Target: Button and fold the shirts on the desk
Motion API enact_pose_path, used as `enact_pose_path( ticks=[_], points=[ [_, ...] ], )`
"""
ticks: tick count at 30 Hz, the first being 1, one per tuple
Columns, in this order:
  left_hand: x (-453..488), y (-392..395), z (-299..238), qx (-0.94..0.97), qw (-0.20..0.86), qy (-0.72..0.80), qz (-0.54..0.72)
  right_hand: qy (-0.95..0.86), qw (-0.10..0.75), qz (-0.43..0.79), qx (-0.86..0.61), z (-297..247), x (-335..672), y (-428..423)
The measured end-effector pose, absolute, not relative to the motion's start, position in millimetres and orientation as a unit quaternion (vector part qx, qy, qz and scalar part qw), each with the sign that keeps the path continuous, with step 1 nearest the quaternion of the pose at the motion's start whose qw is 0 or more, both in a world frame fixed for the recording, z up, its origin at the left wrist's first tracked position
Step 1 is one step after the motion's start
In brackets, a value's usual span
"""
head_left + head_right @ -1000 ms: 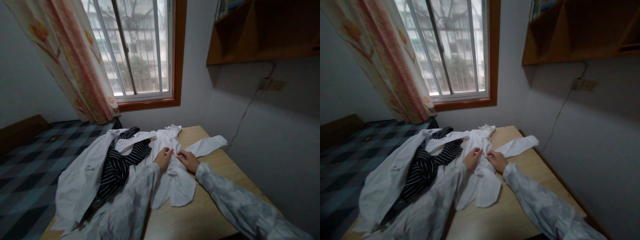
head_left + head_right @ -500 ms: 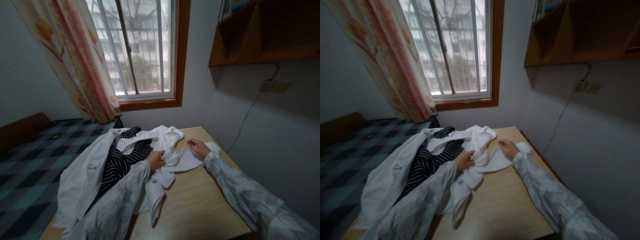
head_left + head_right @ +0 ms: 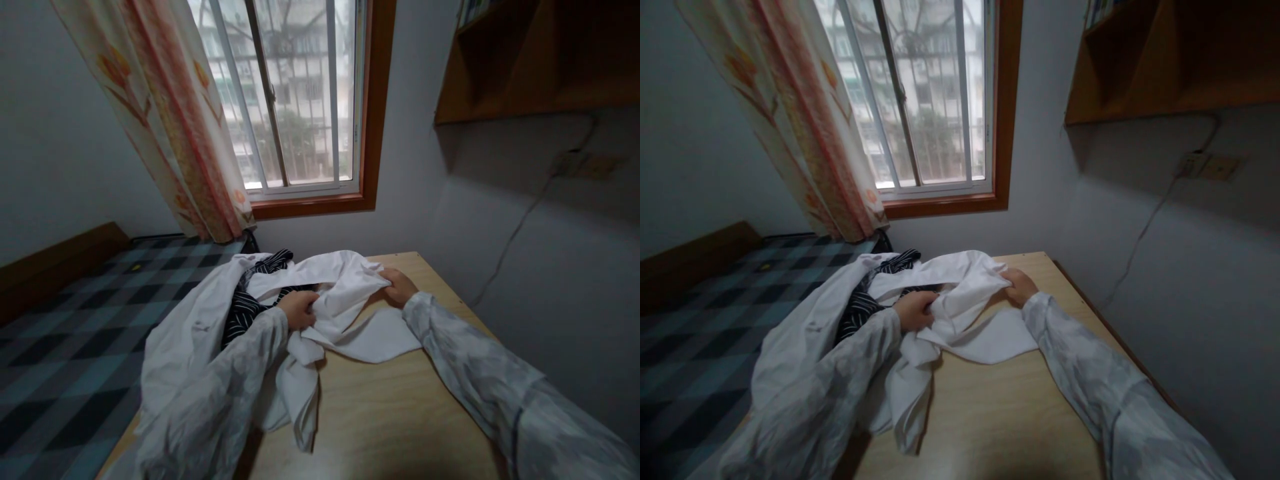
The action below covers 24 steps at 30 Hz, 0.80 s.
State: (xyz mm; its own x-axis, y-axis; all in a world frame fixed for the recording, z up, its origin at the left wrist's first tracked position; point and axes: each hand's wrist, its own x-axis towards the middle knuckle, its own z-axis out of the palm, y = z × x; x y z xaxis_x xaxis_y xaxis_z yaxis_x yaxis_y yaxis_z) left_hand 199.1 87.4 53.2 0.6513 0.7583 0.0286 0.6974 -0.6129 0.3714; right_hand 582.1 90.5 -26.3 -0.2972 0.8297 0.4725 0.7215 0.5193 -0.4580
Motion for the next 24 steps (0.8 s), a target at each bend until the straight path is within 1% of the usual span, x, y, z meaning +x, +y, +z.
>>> enact_pose_path(
  ticks=[1, 3, 6, 11, 14, 18, 21, 24],
  points=[
    [202, 88, 61, 0.902, 0.126, 0.404, 0.093, -0.795, 0.344, 0.084, -0.493, -22, 580, 88],
    [215, 85, 75, 0.905, 0.074, 0.393, 0.146, -0.792, 0.336, 0.084, -0.502, -12, 575, 83],
    [251, 72, 92, 0.912, 0.066, 0.34, 0.219, -0.802, 0.309, 0.071, -0.506, 6, 563, 77],
    [310, 68, 91, 0.927, 0.049, 0.303, 0.217, -0.803, 0.304, 0.08, -0.507, 23, 547, 69],
    [328, 83, 80, 0.929, 0.072, 0.319, 0.175, -0.795, 0.326, 0.093, -0.504, 21, 547, 65],
    [336, 96, 69, 0.934, 0.074, 0.326, 0.127, -0.765, 0.387, 0.086, -0.507, 12, 559, 65],
    [337, 92, 66, 0.935, 0.044, 0.325, 0.136, -0.733, 0.428, 0.107, -0.518, 4, 569, 66],
    [339, 84, 63, 0.93, 0.013, 0.327, 0.168, -0.718, 0.437, 0.151, -0.519, -4, 574, 67]
  ],
)
